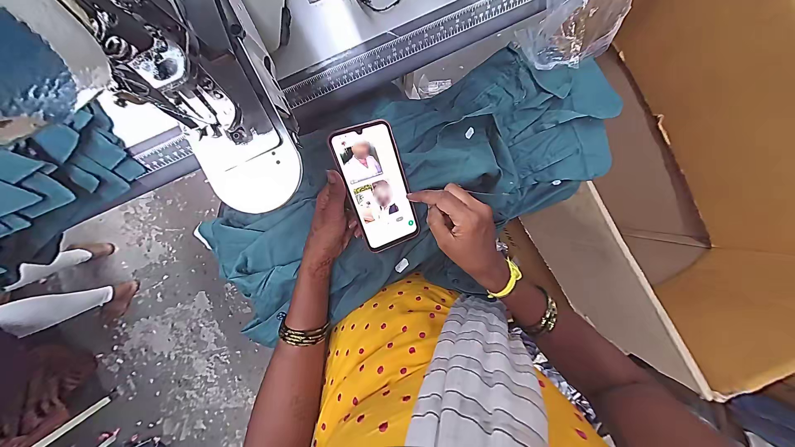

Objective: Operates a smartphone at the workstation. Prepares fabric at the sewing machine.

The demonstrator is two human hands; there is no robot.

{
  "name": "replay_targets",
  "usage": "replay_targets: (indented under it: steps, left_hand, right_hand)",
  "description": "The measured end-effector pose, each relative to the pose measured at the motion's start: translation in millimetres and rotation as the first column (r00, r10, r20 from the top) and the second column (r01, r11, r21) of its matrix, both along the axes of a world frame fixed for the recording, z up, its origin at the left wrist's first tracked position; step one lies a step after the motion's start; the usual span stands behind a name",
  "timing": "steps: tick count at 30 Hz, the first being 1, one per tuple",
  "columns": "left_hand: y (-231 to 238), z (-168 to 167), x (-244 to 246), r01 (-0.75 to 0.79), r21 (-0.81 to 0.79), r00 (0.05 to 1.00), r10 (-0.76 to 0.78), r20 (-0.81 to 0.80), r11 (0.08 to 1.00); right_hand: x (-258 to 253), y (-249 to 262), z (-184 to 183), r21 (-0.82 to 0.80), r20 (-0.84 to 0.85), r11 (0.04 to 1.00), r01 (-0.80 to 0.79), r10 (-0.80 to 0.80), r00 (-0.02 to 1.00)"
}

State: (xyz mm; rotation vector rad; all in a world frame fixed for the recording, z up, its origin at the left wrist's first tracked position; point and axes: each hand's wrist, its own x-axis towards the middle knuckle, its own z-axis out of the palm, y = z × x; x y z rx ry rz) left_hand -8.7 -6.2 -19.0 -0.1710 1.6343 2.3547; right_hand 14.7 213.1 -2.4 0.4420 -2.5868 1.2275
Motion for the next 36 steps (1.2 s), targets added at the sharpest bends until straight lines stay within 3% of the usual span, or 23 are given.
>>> replay_targets:
  steps: [36]
  left_hand:
    - [-0.5, -1.1, 0.8, 0.006, 0.017, 1.0, -0.005, -0.011, 1.0]
  right_hand:
    - [-0.7, -2.1, -2.4, 0.005, 0.007, 1.0, 0.012, -0.012, 1.0]
